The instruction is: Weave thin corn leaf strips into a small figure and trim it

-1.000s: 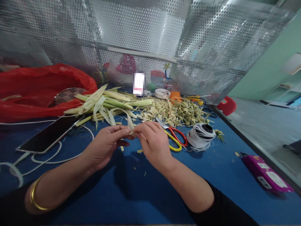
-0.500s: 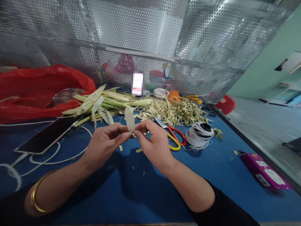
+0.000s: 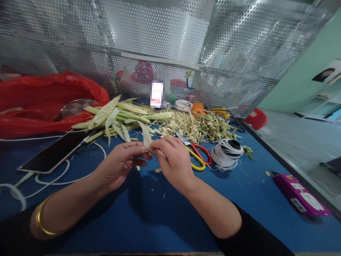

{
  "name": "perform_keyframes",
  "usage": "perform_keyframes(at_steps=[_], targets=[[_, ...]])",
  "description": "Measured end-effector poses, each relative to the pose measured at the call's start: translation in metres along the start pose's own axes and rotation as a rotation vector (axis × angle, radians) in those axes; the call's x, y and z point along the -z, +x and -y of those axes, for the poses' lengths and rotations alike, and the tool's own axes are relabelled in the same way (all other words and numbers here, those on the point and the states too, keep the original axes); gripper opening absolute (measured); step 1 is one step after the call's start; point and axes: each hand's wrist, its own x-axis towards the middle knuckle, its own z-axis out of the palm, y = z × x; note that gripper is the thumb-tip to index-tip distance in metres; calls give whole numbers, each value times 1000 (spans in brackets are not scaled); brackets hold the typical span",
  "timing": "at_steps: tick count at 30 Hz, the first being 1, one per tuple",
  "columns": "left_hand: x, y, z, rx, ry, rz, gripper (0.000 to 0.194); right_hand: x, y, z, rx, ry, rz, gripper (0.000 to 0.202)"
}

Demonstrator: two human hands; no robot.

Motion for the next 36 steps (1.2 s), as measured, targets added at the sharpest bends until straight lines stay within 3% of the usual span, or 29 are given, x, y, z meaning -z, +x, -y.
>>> perform_keyframes(at_steps=[5, 9, 15, 20, 31, 33, 36], targets=[[1, 0, 1, 92, -88, 9, 7, -1, 0, -3, 91, -109, -5, 14], [1, 0, 2, 93, -131, -18, 9, -2, -1, -3, 45, -71, 7, 13], [-3, -4, 0, -137, 151, -44, 10, -3, -1, 2, -113, 114, -22, 14], [-6, -6, -2, -251, 289, -91, 12, -5, -2, 1, -94, 16, -25, 11], [2, 1, 2, 161, -200, 43, 5, 0, 0, -5, 142, -98, 10, 17], [1, 1, 1, 195, -218, 48, 2, 0, 0, -5, 147, -104, -1, 16], [0, 0, 0, 131, -154, 37, 2, -1, 0, -3, 61, -45, -11, 15]])
